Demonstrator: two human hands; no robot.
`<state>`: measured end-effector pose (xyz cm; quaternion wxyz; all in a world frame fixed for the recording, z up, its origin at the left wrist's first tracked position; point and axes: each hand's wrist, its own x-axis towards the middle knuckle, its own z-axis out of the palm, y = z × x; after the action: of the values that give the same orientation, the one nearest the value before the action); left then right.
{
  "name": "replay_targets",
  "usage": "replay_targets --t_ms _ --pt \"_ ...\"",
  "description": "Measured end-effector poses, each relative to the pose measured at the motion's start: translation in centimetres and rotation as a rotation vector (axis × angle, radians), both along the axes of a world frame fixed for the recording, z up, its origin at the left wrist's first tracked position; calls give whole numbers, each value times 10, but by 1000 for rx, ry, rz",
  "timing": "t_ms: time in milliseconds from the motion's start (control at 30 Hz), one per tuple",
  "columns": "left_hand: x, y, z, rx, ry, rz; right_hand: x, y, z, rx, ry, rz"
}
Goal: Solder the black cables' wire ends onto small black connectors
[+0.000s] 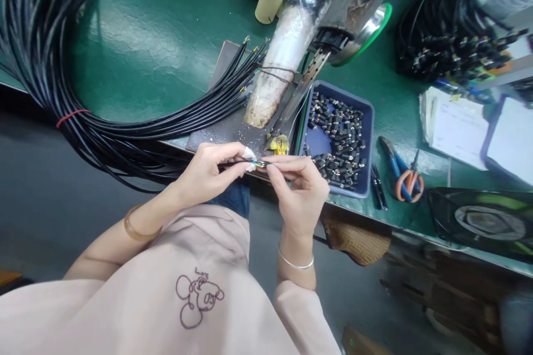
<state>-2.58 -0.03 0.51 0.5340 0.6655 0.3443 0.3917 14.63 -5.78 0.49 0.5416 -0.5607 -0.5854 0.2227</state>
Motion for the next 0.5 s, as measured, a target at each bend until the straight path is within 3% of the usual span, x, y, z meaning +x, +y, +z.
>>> replay_targets --t_ms 100,333,500 --pt "0 -3 -2 -65 -18 -32 -2 -1 -1 22 11 6" --pt "5 -4 2 -250 -146 -31 -4 -6 -6 189 -277 -62" --pt "6 -1 1 -303 -181 -13 -4 -4 -6 226 -338 -63"
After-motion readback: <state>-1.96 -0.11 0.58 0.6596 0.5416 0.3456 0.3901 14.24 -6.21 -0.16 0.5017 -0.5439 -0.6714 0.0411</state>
